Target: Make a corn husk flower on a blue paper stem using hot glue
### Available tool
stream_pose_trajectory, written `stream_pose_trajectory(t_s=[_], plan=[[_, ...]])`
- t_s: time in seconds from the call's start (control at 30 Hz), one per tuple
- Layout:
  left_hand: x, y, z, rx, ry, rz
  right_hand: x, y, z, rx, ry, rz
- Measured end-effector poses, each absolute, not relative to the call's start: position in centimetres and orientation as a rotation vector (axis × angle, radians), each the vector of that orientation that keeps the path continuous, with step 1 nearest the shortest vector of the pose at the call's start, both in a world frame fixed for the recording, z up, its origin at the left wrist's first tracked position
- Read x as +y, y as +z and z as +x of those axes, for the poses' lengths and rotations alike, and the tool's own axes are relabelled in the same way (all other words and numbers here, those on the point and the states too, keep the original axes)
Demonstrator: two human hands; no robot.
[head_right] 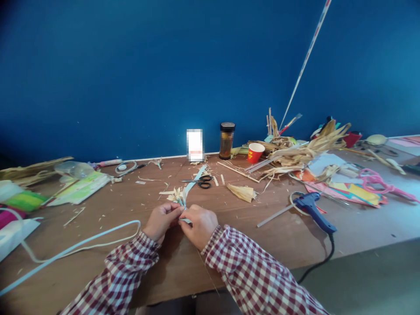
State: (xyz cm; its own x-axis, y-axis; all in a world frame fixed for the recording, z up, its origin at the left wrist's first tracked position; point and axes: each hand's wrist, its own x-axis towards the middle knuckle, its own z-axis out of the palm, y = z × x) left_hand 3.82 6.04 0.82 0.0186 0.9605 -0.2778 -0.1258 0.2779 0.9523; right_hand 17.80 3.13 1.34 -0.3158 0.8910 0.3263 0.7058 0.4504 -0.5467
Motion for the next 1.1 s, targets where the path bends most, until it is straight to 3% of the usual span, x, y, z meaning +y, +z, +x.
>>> stream_pose_trajectory(t_s=[0.13, 0.33, 0.5, 0.67, 0.93, 1.0, 1.1], plan=[[6.2, 1.0, 3.6, 1.222, 1.008, 0.852, 2.8, 1.6, 17.7, -2.323, 0.278, -1.265], [6.2, 1.2, 3.2, 1.189, 1.03, 0.828, 2.5, 2.0, 18.4, -2.039, 0.596, -0.792], [6.0, 1.8, 3.3, 1.24, 1.012, 0.759, 4.1, 2.0, 18.9, -1.313, 0.632, -1.156], [6.0, 1.9, 3.3, 1.223, 1.011, 0.74, 5.9, 1.5, 19.2, -1.144, 0.683, -1.277], [6.0, 1.4, 3.1, 1.175, 1.044, 0.802, 8.2, 2.7, 24.3, -0.778, 0.144, -1.281], [6.0, 1.3, 3.2, 1.173, 1.048, 0.825, 8.3, 2.9, 24.3, -0.926, 0.151, -1.296], [6.0, 1.1, 3.3, 1.179, 1.04, 0.852, 7.5, 2.7, 22.5, -1.369, 0.466, -1.259]])
